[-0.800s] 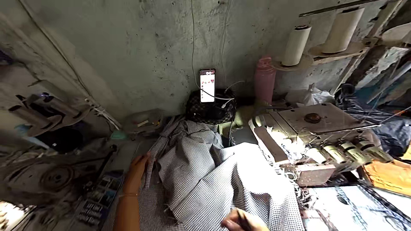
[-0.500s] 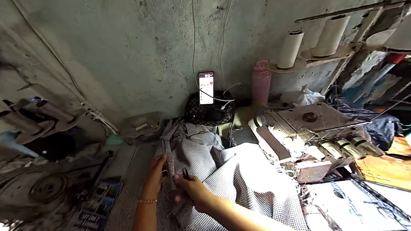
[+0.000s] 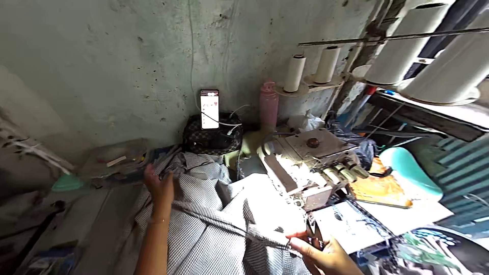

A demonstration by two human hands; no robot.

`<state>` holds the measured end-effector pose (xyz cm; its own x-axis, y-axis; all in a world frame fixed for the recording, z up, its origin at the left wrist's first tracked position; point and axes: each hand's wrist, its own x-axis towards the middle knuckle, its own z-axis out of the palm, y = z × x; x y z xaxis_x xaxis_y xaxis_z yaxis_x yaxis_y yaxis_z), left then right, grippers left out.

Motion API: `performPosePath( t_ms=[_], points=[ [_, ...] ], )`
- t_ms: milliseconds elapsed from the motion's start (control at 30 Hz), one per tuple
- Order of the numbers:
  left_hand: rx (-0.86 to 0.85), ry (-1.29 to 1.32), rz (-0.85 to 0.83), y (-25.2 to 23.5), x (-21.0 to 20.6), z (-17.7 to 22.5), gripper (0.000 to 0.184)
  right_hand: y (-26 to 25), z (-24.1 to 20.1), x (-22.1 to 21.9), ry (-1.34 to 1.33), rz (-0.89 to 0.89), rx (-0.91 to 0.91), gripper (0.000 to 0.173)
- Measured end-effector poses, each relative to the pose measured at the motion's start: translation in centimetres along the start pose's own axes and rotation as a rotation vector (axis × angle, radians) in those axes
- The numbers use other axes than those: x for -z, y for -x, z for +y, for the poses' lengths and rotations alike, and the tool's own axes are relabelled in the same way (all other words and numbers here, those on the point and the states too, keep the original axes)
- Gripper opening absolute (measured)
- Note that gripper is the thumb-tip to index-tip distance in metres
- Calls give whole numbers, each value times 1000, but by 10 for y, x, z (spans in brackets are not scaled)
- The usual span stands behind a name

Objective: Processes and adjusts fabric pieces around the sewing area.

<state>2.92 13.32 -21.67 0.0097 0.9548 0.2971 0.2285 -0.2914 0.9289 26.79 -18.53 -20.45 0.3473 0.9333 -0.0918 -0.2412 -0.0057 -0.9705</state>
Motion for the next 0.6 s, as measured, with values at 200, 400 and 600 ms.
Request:
performPosePath(
  t_ms=[200,400,600],
  points=[
    [-757,-370,-518,181,-82,74,40,-15,11,24,-217,24,-21,18],
    [-674,-428,-414,194,-103,80,16,-17,29,46,-10,36,257,33],
    [-683,-481,-438,198,-109,85,21,-30,44,48,172,146,480,14]
  ],
)
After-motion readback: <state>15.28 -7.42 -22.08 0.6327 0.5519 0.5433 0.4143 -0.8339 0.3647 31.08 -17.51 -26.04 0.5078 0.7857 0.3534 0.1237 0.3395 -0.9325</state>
